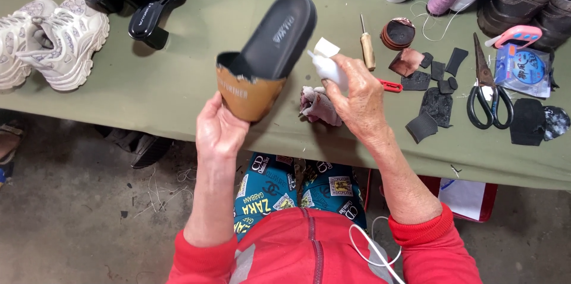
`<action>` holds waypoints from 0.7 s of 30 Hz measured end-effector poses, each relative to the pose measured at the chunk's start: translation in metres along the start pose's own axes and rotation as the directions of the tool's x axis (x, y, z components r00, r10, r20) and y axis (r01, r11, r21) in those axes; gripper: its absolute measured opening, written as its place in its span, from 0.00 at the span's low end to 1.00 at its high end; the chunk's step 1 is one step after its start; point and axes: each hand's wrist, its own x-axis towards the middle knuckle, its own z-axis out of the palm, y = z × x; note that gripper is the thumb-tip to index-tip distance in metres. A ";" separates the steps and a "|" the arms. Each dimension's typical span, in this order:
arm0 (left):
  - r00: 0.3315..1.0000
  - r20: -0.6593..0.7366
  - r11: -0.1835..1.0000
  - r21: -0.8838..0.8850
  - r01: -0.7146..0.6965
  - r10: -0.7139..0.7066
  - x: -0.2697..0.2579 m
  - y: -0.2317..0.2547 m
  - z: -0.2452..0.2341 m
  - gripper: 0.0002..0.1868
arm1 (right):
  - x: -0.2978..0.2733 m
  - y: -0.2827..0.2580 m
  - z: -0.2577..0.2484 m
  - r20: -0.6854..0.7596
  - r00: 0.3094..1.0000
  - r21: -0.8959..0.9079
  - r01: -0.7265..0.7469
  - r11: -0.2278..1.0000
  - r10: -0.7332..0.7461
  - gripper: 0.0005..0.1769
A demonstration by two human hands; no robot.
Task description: The person applies glue from a white bottle to the sole of a black and tan slide sandal. They then use a cloth to wipe the surface and press down on the strap to secure it. Finally, they use a small tool to scrape or adjust the edge of the sole.
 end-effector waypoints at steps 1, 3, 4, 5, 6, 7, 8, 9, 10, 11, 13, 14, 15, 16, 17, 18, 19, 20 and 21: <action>1.000 -0.002 1.000 -0.003 -0.001 0.001 0.015 0.005 -0.001 0.14 | -0.003 0.000 0.001 0.004 1.000 0.000 0.000 1.000 0.000 0.20; 0.989 0.137 0.999 0.020 -0.049 0.046 0.045 0.017 -0.005 0.17 | -0.008 -0.002 0.006 0.014 0.999 0.052 0.043 0.998 -0.044 0.20; 0.989 0.134 0.998 0.012 -0.058 0.056 0.064 0.025 -0.001 0.17 | -0.012 -0.007 0.006 0.024 0.999 0.057 0.048 0.997 -0.049 0.20; 0.976 0.203 0.997 -0.022 -0.075 0.078 0.083 0.033 0.002 0.18 | -0.015 -0.013 0.006 0.029 0.999 0.146 0.026 0.989 -0.031 0.21; 0.957 0.273 0.994 -0.054 -0.091 0.102 0.102 0.042 0.007 0.20 | -0.017 -0.019 0.007 0.034 0.999 0.233 0.005 0.972 -0.013 0.21; 0.956 0.271 0.993 -0.060 -0.100 0.112 0.096 0.041 0.030 0.20 | -0.020 -0.032 0.006 0.041 0.999 0.238 0.009 0.971 -0.019 0.21; 0.966 0.162 0.978 -0.079 -0.193 0.203 0.091 0.039 0.054 0.20 | -0.023 -0.045 0.004 0.103 0.995 0.255 -0.042 0.966 0.016 0.20; 0.956 0.050 0.955 -0.088 -0.284 0.289 0.086 0.036 0.080 0.22 | -0.025 -0.057 0.001 0.166 0.985 0.268 -0.093 0.959 0.049 0.18; 0.956 0.053 0.954 -0.089 -0.285 0.290 0.098 0.043 0.084 0.22 | -0.028 -0.063 0.003 0.165 0.985 0.268 -0.090 0.959 0.046 0.18; 0.948 0.069 0.946 -0.121 -0.301 0.310 0.110 0.049 0.088 0.19 | -0.032 -0.069 0.004 0.214 0.976 0.400 -0.130 0.907 0.046 0.19; 0.941 0.080 0.937 -0.153 -0.315 0.330 0.130 0.057 0.095 0.17 | -0.043 -0.076 0.010 0.265 0.963 0.520 -0.179 0.835 0.041 0.19; 0.935 0.059 0.927 -0.168 -0.336 0.350 0.138 0.061 0.099 0.18 | -0.049 -0.077 0.015 0.300 0.954 0.532 -0.171 0.829 0.004 0.19; 0.929 0.037 0.916 -0.183 -0.357 0.369 0.147 0.064 0.104 0.19 | -0.055 -0.078 0.019 0.334 0.942 0.544 -0.164 0.823 -0.033 0.20; 0.930 0.038 0.917 -0.182 -0.354 0.366 0.168 0.074 0.096 0.19 | -0.059 -0.085 0.021 0.332 0.943 0.543 -0.164 0.824 -0.032 0.20; 0.925 0.112 0.923 -0.184 -0.339 0.362 0.189 0.083 0.088 0.18 | -0.062 -0.092 0.023 0.372 0.926 0.588 -0.188 0.787 -0.056 0.19; 0.918 0.189 0.931 -0.182 -0.315 0.348 0.214 0.088 0.084 0.17 | -0.064 -0.098 0.024 0.404 0.911 0.626 -0.213 0.750 -0.078 0.19; 0.922 0.195 0.936 -0.177 -0.303 0.335 0.193 0.085 0.083 0.17 | -0.066 -0.088 0.030 0.395 0.916 0.622 -0.211 0.754 -0.070 0.19; 0.916 0.231 0.941 -0.174 -0.291 0.327 0.175 0.080 0.086 0.20 | -0.066 -0.077 0.035 0.385 0.923 0.587 -0.237 0.774 -0.009 0.21; 0.910 0.268 0.945 -0.171 -0.279 0.317 0.157 0.075 0.088 0.24 | -0.067 -0.066 0.040 0.372 0.927 0.552 -0.265 0.791 0.051 0.23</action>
